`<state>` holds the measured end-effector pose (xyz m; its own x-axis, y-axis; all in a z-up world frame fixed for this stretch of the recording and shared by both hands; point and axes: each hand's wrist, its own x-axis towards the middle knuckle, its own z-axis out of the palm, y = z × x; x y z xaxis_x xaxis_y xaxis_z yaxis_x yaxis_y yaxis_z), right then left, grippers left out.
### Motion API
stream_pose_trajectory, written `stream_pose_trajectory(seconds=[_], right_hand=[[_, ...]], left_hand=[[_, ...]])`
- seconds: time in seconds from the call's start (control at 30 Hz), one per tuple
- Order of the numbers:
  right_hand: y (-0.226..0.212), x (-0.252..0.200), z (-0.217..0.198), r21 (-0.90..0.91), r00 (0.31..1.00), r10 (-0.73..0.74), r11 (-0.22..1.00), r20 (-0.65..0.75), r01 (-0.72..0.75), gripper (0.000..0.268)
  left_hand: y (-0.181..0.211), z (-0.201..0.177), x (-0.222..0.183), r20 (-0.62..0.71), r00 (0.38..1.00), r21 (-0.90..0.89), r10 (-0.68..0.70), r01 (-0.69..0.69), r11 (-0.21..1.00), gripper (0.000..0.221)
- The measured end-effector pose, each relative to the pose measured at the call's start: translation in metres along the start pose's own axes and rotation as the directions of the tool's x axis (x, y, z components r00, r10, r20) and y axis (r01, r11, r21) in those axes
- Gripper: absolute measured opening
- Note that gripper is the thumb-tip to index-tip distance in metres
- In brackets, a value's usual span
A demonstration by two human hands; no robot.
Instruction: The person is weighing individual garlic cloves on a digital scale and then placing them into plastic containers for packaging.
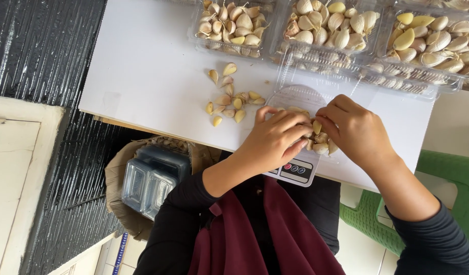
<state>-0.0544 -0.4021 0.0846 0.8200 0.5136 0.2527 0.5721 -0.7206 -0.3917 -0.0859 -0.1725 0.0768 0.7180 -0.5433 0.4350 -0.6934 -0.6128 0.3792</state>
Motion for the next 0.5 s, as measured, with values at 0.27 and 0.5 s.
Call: stream_pose_trajectory(seconds=[0.27,0.5], right_hand=[[-0.001,-0.004,-0.008,-0.04,1.0,-0.017,0.999,-0.021,0.016,0.004],[-0.013,0.01,-0.027,0.341,0.961,0.243,0.899,0.133,-0.274,0.016]], left_hand=[[-0.009,-0.005,0.0,-0.079,0.995,0.07,-0.059,0.064,0.995,0.01],[-0.01,-0.011,-0.003,-0.098,0.992,0.071,-0.082,0.089,0.994,0.022]])
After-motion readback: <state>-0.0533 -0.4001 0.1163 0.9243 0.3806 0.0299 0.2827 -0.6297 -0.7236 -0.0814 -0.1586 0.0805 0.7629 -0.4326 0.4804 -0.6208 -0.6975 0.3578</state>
